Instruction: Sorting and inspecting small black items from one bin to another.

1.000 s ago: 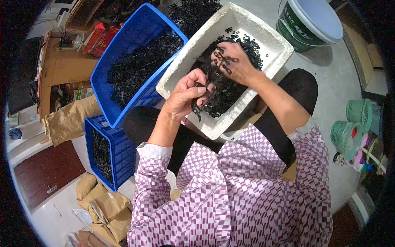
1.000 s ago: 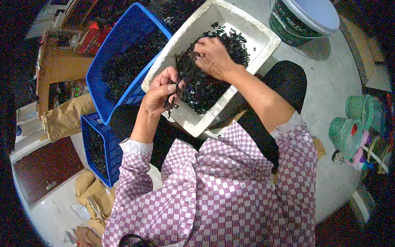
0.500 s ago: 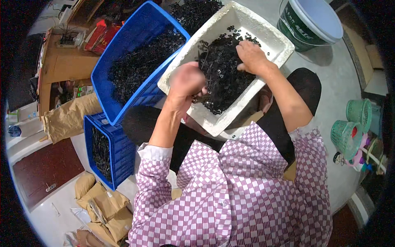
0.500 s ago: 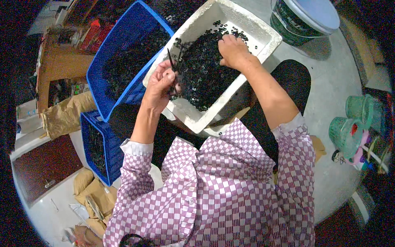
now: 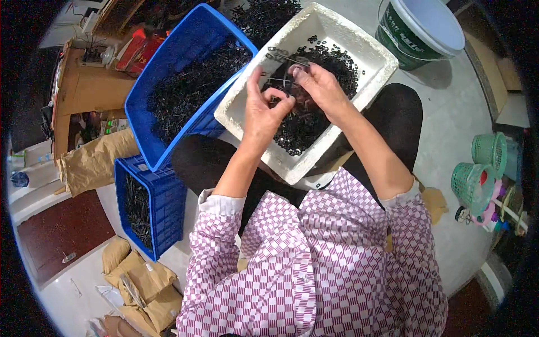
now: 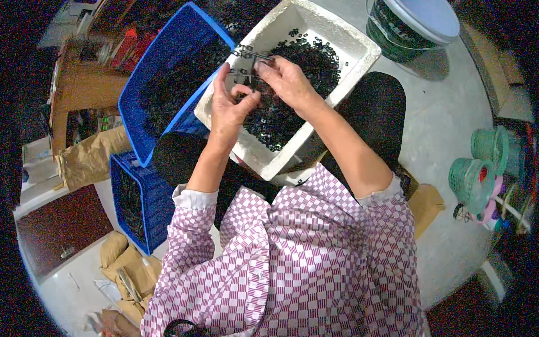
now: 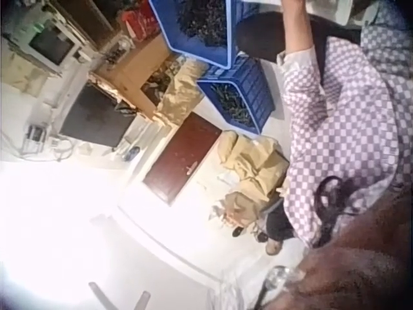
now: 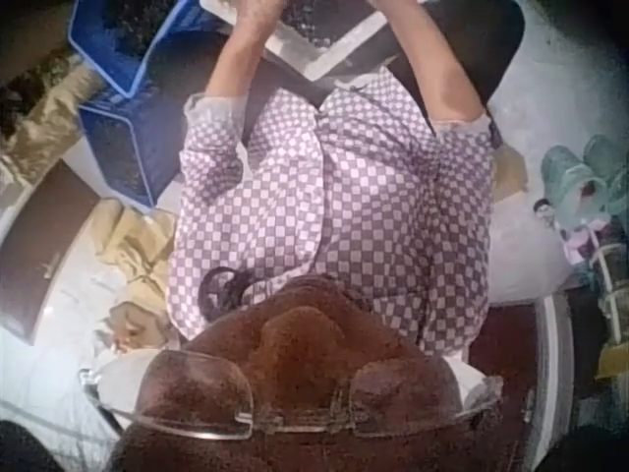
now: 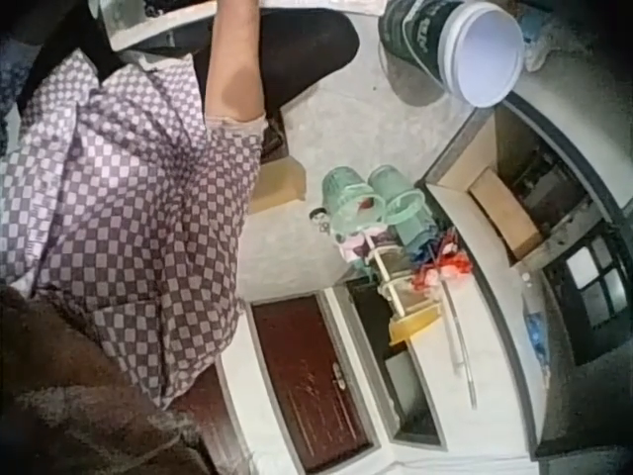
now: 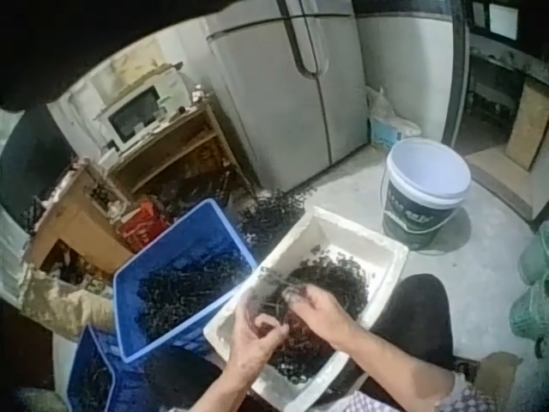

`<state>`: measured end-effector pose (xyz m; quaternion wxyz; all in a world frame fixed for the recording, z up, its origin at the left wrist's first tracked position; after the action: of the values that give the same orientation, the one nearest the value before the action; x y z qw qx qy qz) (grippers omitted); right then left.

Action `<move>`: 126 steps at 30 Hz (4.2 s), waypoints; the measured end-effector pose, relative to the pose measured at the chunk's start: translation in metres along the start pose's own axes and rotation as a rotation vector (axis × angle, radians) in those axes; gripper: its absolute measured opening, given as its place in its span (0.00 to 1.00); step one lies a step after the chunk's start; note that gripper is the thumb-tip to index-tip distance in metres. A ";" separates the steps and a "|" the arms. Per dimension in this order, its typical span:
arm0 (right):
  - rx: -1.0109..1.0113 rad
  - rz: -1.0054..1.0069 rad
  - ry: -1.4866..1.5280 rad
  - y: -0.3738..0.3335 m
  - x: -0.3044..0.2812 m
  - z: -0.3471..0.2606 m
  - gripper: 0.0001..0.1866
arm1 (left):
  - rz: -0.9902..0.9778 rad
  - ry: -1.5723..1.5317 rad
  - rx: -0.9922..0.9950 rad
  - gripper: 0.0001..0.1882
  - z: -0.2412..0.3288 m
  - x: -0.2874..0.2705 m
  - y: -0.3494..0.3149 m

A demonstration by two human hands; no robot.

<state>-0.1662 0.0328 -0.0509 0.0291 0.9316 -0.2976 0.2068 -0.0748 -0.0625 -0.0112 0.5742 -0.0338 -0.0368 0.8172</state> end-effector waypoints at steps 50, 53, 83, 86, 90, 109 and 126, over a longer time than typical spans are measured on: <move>0.053 0.041 -0.158 -0.012 0.011 -0.002 0.28 | 0.205 -0.511 -0.244 0.13 -0.027 -0.012 0.015; -0.198 0.068 -0.401 -0.005 0.018 -0.008 0.19 | 0.189 -0.502 -0.240 0.13 -0.027 -0.007 0.015; -0.062 0.122 0.106 0.001 0.000 0.011 0.33 | 0.077 -0.607 -0.391 0.13 -0.046 0.037 -0.022; -0.175 0.171 -0.059 0.000 -0.002 0.001 0.28 | 0.082 -0.609 -0.417 0.13 -0.048 0.041 -0.026; -0.250 0.292 -0.207 -0.001 -0.009 -0.001 0.19 | 0.070 -0.612 -0.423 0.13 -0.047 0.046 -0.027; 0.087 -0.087 0.075 -0.004 0.034 0.010 0.10 | 0.147 -0.359 -0.181 0.10 -0.034 0.011 -0.028; -0.228 0.392 -1.183 0.003 -0.018 0.008 0.08 | 0.042 -0.092 -0.279 0.09 -0.046 0.018 -0.037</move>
<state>-0.1777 0.0387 -0.0657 -0.0799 0.8074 -0.4486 -0.3748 -0.0423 -0.0322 -0.0532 0.5446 -0.0766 -0.1755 0.8165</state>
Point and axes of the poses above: each hand's wrist, its own y-axis towards the middle knuckle, its own x-axis out of the palm, z = x × y, the point moved 7 cm from there along y, towards the middle knuckle, and after that the axes turned 9 degrees about -z, right-handed, at the moved point
